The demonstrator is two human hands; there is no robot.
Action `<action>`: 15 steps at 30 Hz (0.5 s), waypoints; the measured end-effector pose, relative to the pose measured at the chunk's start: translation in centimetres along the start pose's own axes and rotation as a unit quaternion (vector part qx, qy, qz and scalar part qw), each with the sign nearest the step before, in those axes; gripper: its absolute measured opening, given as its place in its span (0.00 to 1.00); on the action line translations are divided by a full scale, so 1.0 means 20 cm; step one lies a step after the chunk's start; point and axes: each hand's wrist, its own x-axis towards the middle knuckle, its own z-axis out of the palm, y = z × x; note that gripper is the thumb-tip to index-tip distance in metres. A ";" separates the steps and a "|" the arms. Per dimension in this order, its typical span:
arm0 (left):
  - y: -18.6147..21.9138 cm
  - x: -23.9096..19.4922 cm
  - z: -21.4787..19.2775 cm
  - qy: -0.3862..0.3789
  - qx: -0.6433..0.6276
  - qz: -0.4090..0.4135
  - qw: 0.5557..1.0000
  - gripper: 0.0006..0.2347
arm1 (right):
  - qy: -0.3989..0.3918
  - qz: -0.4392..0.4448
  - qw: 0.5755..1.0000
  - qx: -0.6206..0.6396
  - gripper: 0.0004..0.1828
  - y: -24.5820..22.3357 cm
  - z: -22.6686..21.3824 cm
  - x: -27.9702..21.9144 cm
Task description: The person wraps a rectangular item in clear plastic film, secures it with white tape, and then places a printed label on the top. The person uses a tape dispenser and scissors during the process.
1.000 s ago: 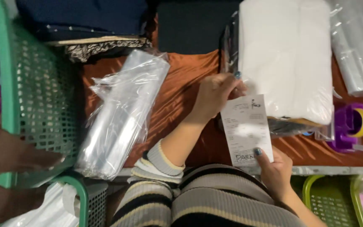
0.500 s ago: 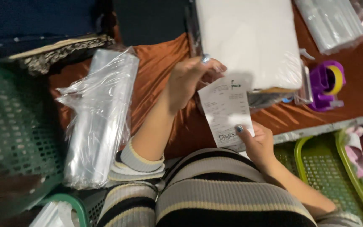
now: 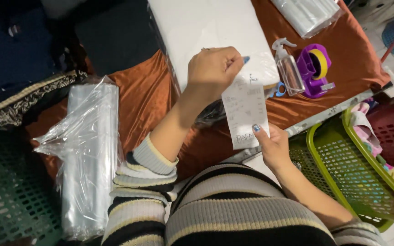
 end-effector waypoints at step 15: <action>-0.06 0.02 0.04 0.105 0.001 0.053 0.993 0.04 | 0.023 -0.013 0.998 0.058 0.12 0.18 -0.01 0.06</action>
